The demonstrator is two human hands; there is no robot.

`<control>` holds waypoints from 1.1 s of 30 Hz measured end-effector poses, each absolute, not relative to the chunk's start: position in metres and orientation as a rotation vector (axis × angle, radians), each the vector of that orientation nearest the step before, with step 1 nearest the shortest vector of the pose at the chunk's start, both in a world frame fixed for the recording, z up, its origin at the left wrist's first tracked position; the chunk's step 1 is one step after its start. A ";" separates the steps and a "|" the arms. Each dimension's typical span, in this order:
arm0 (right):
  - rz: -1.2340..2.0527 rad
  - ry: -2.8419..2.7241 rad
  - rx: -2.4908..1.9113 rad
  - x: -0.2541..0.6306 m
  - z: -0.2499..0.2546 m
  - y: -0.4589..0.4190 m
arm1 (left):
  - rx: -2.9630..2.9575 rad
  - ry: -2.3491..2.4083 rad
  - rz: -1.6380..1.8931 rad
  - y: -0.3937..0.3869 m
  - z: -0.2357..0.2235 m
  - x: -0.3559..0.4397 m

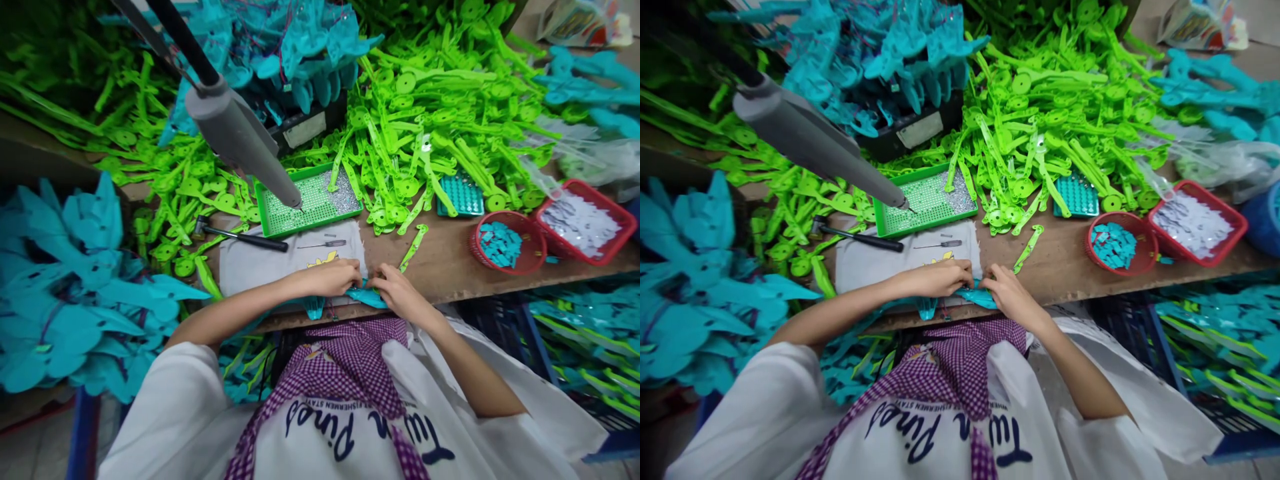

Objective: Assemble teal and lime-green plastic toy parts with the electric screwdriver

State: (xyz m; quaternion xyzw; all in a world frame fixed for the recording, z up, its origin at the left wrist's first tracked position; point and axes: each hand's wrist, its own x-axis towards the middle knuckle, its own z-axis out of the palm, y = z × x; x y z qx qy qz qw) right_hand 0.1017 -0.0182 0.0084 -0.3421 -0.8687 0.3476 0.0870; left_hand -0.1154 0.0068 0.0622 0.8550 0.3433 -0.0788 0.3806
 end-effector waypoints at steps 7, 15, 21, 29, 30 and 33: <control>1.001 -2.642 -1.041 0.101 0.016 -0.017 | 2.220 0.854 -0.190 0.010 0.054 -0.119; 0.947 -2.689 -1.028 0.100 0.015 -0.017 | 2.444 0.715 -0.223 0.013 0.052 -0.113; 1.026 -2.598 -1.060 0.100 0.010 -0.017 | 2.504 0.706 -0.097 0.009 0.042 -0.119; 1.251 -2.122 -1.066 0.120 0.028 -0.006 | 2.292 0.850 0.052 0.008 0.030 -0.130; 1.186 -2.037 -1.122 0.125 0.033 -0.002 | 2.291 0.855 0.058 0.008 0.032 -0.130; 0.950 -1.738 -1.243 0.131 0.055 0.018 | 2.233 0.862 0.093 0.009 0.034 -0.130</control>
